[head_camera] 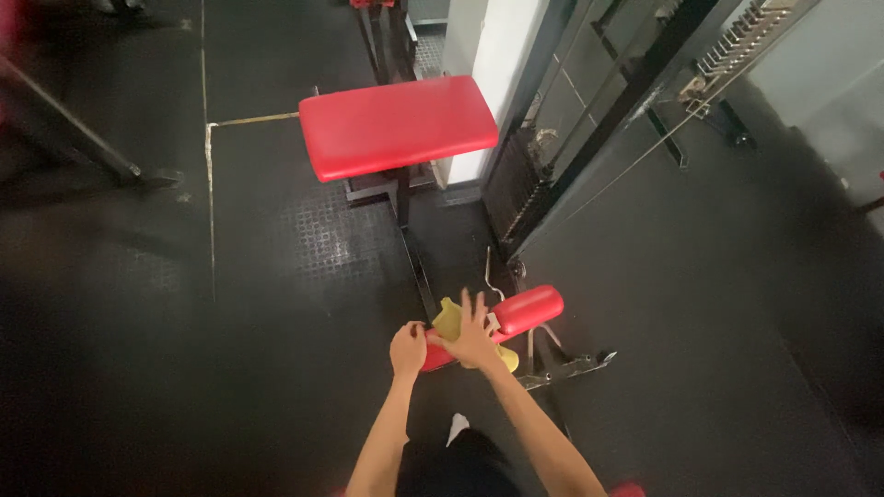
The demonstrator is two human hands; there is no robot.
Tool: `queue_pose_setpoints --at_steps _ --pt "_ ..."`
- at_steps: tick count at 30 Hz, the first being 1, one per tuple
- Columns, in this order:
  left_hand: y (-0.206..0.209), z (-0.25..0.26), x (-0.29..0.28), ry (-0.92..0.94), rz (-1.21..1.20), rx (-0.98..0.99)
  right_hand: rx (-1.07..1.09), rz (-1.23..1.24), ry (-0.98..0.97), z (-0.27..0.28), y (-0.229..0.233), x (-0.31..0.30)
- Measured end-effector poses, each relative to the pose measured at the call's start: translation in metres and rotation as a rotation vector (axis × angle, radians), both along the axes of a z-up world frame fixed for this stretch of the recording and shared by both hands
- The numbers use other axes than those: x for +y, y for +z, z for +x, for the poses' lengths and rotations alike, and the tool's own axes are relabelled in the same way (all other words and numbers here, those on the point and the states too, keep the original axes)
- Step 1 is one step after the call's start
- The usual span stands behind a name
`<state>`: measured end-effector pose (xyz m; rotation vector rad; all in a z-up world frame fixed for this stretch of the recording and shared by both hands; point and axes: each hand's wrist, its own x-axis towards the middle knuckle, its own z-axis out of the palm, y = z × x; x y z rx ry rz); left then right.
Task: Using a towel to wipe down and clean the red padded benches and pads of a weight machine in a gym.
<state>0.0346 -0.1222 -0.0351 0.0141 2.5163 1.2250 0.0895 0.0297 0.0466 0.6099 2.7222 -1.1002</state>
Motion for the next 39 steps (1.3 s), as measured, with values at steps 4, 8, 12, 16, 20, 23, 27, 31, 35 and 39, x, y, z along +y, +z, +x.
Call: queue_pose_setpoints --at_steps 4,8,12,16,20,23,27,31,35,39 --pt "0.024 0.000 -0.002 -0.012 0.039 -0.033 0.105 -0.024 0.054 0.009 0.014 0.002" --pt "0.034 0.001 -0.005 -0.012 0.037 -0.080 0.347 0.139 0.118 0.022 -0.048 0.024" --pt "0.035 0.002 -0.005 -0.021 0.055 -0.089 0.552 0.378 0.011 0.011 -0.056 0.019" --pt "0.046 0.004 -0.004 0.009 0.100 -0.091 0.422 0.612 0.075 -0.016 -0.039 0.002" --pt "0.053 0.007 -0.002 0.043 0.162 -0.084 0.183 0.554 0.006 -0.033 -0.070 -0.010" --pt "0.060 0.006 -0.001 0.037 0.183 -0.047 0.070 0.554 -0.008 -0.037 -0.047 -0.032" --pt "0.055 0.007 -0.006 0.030 0.227 -0.006 0.262 0.526 0.069 -0.021 -0.029 -0.037" --pt "0.056 0.006 0.000 0.059 0.267 -0.044 0.321 0.317 0.338 -0.007 0.016 -0.008" --pt "0.045 0.008 -0.001 0.057 0.260 -0.029 0.385 0.078 0.377 0.007 0.035 0.005" --pt "0.037 0.005 -0.001 0.070 0.241 -0.017 0.790 0.184 -0.042 -0.013 -0.060 -0.016"
